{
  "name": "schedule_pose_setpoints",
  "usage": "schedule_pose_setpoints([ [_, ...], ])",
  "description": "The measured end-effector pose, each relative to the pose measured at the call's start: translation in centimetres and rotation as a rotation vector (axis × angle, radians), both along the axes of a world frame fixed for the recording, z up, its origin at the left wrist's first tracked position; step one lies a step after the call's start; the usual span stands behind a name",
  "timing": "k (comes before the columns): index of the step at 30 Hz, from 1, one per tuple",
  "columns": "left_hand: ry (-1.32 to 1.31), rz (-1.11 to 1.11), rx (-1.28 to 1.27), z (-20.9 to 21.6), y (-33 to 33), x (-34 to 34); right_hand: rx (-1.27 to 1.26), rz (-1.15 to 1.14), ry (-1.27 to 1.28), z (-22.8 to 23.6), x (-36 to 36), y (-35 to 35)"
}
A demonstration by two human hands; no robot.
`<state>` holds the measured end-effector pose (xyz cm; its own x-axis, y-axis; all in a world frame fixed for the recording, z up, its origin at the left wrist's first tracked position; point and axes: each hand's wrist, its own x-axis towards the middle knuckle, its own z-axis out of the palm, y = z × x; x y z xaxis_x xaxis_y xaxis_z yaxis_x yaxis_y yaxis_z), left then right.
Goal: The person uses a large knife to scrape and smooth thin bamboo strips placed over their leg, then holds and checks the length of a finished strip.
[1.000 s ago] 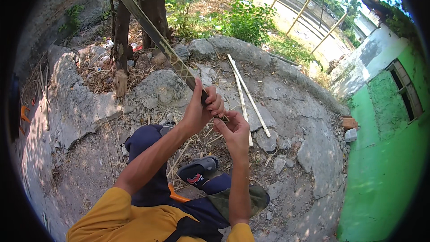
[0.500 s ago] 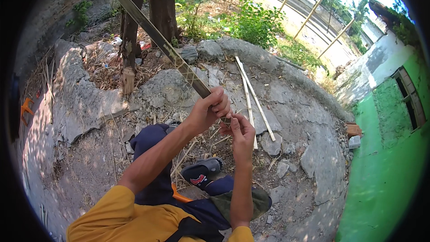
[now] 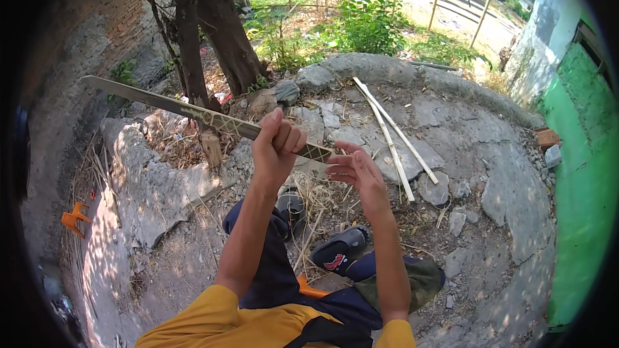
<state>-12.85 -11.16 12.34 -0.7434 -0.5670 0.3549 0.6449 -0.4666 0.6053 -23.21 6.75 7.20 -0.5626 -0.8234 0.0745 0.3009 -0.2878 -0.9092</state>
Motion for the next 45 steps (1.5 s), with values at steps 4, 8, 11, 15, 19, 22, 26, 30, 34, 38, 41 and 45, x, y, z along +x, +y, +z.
schedule_pose_setpoints([
  [4,0.05,0.268,-0.104,0.1,-2.5,1.9,0.229,0.019,-0.06,-7.1,-4.1,0.3],
  [8,0.121,0.425,-0.263,0.1,-4.0,3.0,0.564,-0.071,-0.028,-20.1,-8.0,3.3],
  [11,0.112,0.548,-0.384,-0.1,-3.5,2.8,0.742,-0.133,-0.114,-30.4,-8.5,7.0],
  [15,0.127,0.688,-0.507,-0.5,-2.8,2.2,0.993,-0.134,-0.209,-41.9,-6.2,12.6],
  [19,0.206,0.805,-0.678,-0.3,-2.6,1.9,1.291,0.046,0.013,-45.8,-2.6,14.8],
  [22,0.172,0.961,-0.826,-0.1,-2.4,1.8,1.319,0.165,0.179,-45.6,-1.1,14.6],
  [26,0.055,0.999,-0.804,0.2,-1.6,2.0,1.135,0.08,0.022,-45.0,-0.9,14.3],
  [30,0.074,0.928,-0.876,0.6,-2.0,2.9,1.181,0.077,0.104,-44.3,-0.9,14.6],
  [34,0.028,0.96,-0.928,0.3,-1.6,2.5,1.209,0.057,0.133,-44.2,-0.6,15.0],
  [38,0.034,0.981,-0.843,0.2,-0.9,2.1,1.204,0.049,0.128,-44.0,-0.6,14.7],
  [41,0.002,1.007,-0.937,-0.2,-1.3,2.3,1.202,0.039,0.129,-44.6,-0.6,15.1],
  [45,0.062,1.094,-0.882,0.2,-1.0,2.1,1.211,0.067,0.125,-45.0,-0.7,14.9],
])
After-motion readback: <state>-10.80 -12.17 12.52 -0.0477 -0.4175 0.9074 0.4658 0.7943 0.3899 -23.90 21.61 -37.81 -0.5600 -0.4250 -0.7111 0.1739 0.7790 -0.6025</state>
